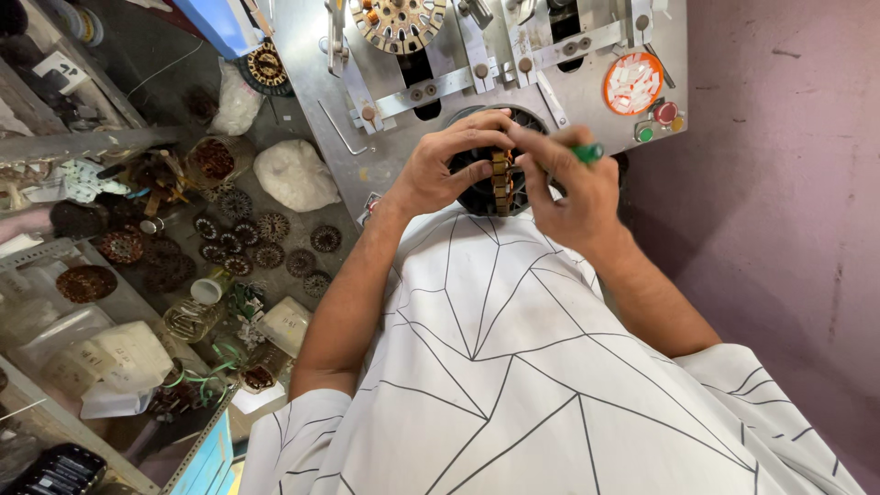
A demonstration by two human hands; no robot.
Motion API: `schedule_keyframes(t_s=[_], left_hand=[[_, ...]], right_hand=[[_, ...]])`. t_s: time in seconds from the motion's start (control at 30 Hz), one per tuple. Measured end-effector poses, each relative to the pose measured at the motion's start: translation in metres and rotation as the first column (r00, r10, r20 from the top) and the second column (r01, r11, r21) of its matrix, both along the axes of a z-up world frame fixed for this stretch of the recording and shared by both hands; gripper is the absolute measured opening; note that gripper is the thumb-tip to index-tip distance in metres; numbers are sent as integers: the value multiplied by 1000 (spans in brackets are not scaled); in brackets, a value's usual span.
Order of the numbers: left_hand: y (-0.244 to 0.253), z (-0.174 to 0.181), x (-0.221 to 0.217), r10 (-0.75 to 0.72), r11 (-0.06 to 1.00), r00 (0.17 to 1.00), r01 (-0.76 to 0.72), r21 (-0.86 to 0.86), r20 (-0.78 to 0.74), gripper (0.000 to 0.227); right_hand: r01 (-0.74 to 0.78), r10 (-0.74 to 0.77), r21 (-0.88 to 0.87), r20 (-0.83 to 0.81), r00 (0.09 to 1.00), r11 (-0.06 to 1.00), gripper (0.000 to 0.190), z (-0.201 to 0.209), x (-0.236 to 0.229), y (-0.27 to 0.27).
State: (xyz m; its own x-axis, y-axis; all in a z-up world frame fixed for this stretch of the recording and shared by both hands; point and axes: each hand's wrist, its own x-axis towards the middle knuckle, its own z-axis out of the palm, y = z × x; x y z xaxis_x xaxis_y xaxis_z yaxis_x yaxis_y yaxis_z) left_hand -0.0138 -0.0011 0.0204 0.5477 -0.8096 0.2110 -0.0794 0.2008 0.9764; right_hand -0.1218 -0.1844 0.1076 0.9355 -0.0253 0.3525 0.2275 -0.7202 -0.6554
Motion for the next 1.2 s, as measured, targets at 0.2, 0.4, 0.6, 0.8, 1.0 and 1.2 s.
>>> schedule_keyframes(t_s=[0.2, 0.4, 0.6, 0.8, 1.0, 1.2], left_hand=[[0, -1, 0, 5, 1000, 1000, -5, 2, -4, 31], [-1, 1, -1, 6, 1000, 1000, -6, 2, 3, 34], [-3, 2, 2, 5, 1000, 999, -5, -4, -52, 31], [-5, 1, -1, 31, 999, 996, -28, 36, -86, 23], [-13, 1, 0, 86, 995, 987, -79, 57, -137, 20], [-20, 5, -18, 222, 975, 955, -212, 68, -197, 29]], right_hand=[[5, -3, -13, 105, 994, 1000, 62, -18, -13, -9], [326, -390, 466, 43, 920, 823, 81, -35, -34, -62], [545, -330, 777, -449, 830, 314, 15, -101, -33, -128], [539, -569, -199, -158, 807, 819, 12, -183, -37, -143], [627, -659, -202, -239, 713, 753, 20, -221, -15, -166], [508, -650, -470, -208, 731, 722, 20, -242, 19, -177]])
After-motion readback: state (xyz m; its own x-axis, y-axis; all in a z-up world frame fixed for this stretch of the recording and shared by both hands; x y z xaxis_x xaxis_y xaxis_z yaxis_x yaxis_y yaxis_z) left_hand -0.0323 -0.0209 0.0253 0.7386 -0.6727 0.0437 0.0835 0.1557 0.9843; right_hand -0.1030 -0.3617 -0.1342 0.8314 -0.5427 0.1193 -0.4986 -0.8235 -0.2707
